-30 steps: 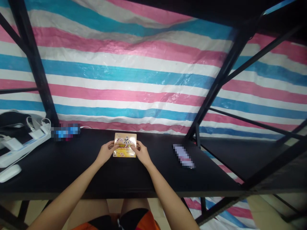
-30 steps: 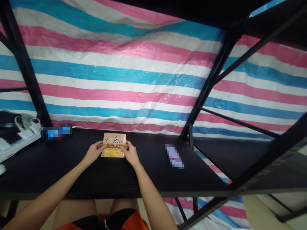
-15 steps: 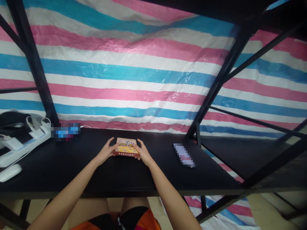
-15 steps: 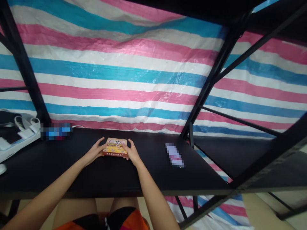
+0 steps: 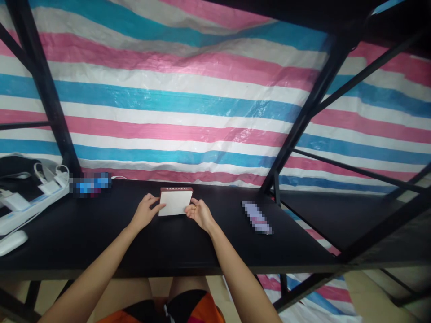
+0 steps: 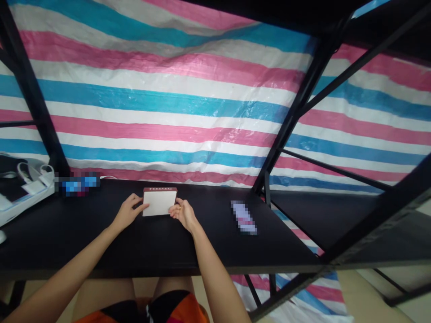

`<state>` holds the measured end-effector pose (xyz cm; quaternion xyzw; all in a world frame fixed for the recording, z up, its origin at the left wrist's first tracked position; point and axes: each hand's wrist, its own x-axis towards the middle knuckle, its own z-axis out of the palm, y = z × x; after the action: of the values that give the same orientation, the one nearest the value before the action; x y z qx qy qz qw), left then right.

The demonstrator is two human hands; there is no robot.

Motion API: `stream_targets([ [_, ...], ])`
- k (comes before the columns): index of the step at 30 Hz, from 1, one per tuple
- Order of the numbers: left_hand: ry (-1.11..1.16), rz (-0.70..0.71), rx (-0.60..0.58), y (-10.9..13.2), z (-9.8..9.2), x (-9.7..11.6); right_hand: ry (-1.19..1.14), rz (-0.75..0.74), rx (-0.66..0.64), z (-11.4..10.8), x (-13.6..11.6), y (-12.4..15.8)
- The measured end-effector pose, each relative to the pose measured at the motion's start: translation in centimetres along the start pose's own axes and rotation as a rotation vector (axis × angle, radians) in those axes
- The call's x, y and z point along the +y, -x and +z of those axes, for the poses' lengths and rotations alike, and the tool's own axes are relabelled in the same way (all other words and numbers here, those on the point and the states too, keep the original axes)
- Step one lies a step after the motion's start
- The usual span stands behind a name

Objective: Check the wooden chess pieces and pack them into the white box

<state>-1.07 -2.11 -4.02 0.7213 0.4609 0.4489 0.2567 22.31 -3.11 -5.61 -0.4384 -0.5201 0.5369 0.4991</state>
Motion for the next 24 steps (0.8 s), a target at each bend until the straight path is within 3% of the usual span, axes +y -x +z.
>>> stream_targets([
  [2,0.072,-0.057,0.022,0.0,-0.1,0.4,0.044,-0.054,-0.010,-0.1,-0.1,0.2],
  [6,0.193,-0.155,-0.059,0.0,0.1,0.7,0.131,-0.130,0.009,-0.2,-0.2,0.6],
  [13,0.411,-0.310,-0.126,-0.3,0.9,-0.6,0.217,-0.113,0.064,-0.1,0.7,0.2],
  [24,0.645,-0.375,-0.093,-0.1,1.1,-0.3,0.171,-0.106,0.079,0.3,0.8,0.0],
])
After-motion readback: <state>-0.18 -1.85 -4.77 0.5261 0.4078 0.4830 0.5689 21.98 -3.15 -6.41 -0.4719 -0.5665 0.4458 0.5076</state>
